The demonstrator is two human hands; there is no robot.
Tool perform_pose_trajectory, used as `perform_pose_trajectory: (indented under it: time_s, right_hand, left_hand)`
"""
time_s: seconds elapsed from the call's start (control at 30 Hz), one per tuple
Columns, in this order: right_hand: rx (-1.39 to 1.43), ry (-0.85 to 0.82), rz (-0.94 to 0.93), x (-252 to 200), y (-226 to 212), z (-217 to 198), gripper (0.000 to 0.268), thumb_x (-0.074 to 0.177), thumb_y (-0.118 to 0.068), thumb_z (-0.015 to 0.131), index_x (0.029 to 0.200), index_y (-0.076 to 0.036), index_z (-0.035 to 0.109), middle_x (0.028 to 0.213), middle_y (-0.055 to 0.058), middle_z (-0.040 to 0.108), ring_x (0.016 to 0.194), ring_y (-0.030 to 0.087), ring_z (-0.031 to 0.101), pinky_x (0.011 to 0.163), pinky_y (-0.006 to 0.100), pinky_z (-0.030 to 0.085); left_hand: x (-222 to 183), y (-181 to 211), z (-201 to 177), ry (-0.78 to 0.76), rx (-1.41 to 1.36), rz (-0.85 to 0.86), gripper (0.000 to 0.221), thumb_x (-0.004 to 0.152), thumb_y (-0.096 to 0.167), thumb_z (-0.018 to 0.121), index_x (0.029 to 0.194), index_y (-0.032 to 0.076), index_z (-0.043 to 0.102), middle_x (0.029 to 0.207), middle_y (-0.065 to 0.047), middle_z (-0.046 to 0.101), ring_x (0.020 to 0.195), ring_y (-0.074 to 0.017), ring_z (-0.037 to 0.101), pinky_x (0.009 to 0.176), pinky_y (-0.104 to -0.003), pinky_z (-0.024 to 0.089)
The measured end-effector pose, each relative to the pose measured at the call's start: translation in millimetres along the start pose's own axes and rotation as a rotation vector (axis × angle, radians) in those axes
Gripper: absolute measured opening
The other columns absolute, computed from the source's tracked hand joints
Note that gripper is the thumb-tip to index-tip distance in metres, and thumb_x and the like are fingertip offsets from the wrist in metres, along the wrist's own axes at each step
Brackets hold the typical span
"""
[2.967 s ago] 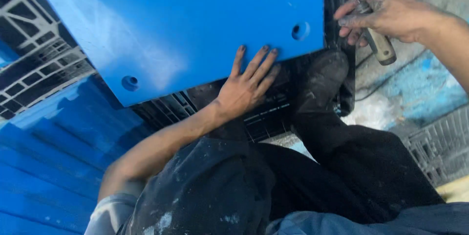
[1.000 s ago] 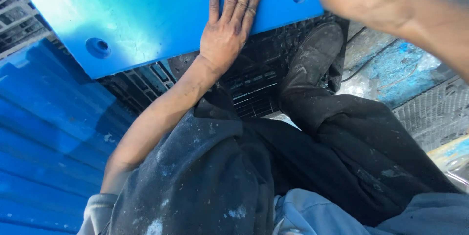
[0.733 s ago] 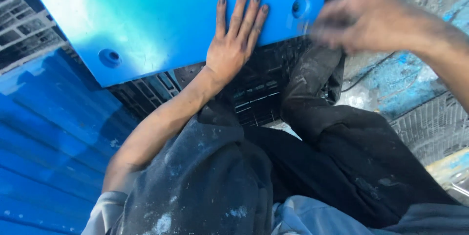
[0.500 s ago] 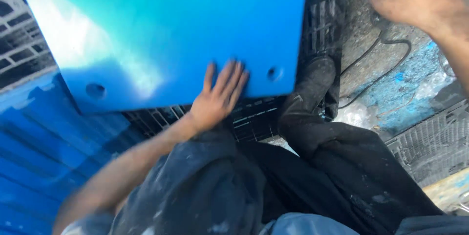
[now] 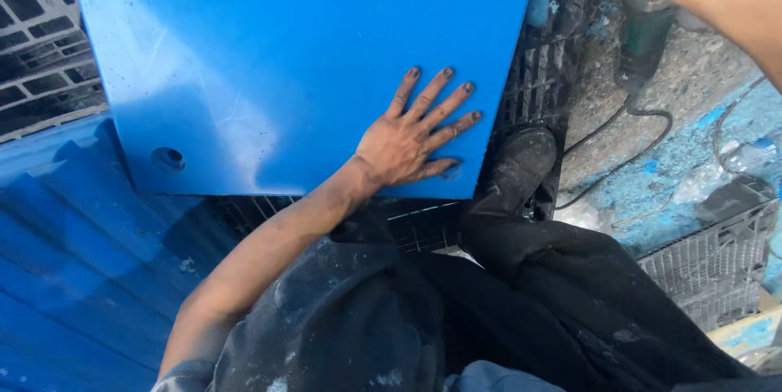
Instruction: Deburring and cleaning the edges of blue plastic plates using a hand scraping tool.
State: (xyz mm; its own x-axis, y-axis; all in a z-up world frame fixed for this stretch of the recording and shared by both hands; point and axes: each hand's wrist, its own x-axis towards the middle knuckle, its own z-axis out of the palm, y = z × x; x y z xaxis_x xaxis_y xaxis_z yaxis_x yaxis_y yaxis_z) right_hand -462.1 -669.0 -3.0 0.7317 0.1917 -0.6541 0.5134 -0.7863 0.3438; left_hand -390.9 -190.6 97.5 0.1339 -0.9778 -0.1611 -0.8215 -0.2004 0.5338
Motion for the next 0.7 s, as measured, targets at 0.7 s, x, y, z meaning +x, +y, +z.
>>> perform_pose_trajectory:
  time_s: [0.7]
  right_hand:
    - [0.054, 0.084, -0.062, -38, -24, -243, 0.025, 0.104, -0.036, 0.062, 0.100, -0.015, 0.075, 0.068, 0.000, 0.067, 0.053, 0.008, 0.062, 0.044, 0.025, 0.049]
  left_hand:
    - [-6, 10, 25, -0.108, -0.059, 0.172, 0.086, 0.093, 0.074, 0.044, 0.163, 0.026, 0.032, 0.172, -0.003, 0.017, 0.159, -0.0285, 0.006, 0.127, -0.057, 0.000]
